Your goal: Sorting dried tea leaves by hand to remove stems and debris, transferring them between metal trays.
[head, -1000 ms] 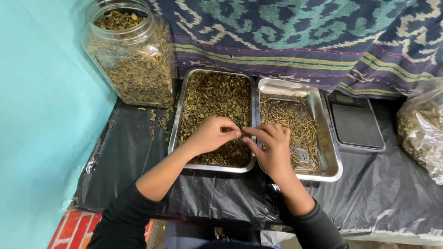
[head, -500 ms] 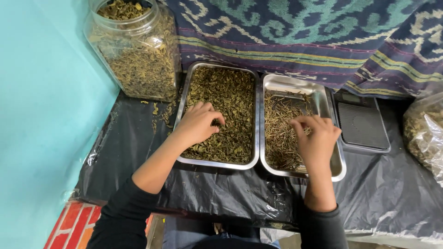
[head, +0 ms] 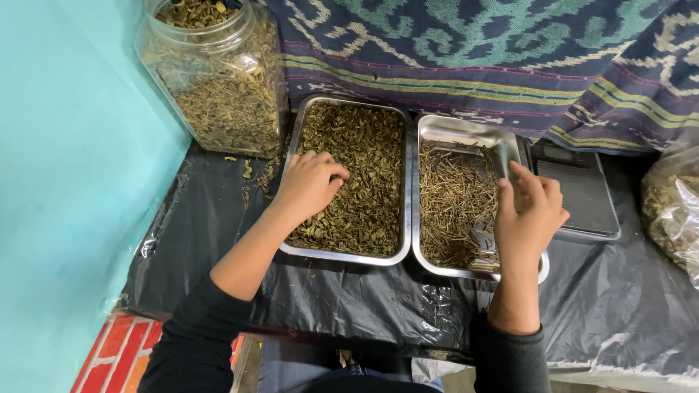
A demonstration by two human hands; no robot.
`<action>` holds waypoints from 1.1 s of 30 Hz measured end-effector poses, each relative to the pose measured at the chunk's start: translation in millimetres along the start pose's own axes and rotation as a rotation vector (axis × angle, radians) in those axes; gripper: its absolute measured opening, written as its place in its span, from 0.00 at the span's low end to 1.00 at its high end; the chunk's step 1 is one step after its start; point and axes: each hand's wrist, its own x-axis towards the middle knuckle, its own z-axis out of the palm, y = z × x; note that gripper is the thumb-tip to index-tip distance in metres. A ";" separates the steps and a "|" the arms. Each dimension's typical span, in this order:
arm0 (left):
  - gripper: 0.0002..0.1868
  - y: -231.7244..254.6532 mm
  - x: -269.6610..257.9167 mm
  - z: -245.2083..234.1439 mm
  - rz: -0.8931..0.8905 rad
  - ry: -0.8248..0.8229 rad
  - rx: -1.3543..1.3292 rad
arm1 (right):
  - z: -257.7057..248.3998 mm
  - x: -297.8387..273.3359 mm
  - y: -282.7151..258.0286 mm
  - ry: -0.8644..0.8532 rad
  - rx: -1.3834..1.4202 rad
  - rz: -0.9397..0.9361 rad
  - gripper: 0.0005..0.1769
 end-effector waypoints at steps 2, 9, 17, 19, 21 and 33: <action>0.09 2.1 8.9 -2.7 -0.013 0.002 -0.047 | 1.2 0.6 -5.2 -0.011 0.036 0.034 0.11; 0.10 -2.2 51.7 -6.4 0.055 -0.038 -0.076 | 2.6 1.2 -9.9 -0.037 0.052 0.031 0.11; 0.05 -5.4 60.0 -2.5 0.079 0.015 -0.139 | -0.3 0.1 -14.1 -0.042 0.154 0.060 0.09; 0.06 3.8 51.7 -15.2 0.076 0.023 -0.232 | 0.0 -0.7 -18.4 -0.050 0.187 0.054 0.08; 0.07 11.9 45.1 -21.8 0.114 0.030 -0.363 | -0.4 -1.9 -24.9 -0.077 0.228 0.053 0.09; 0.20 18.3 24.0 -27.2 0.058 -0.281 -0.161 | 10.2 -8.8 -29.3 -0.183 0.277 -0.042 0.11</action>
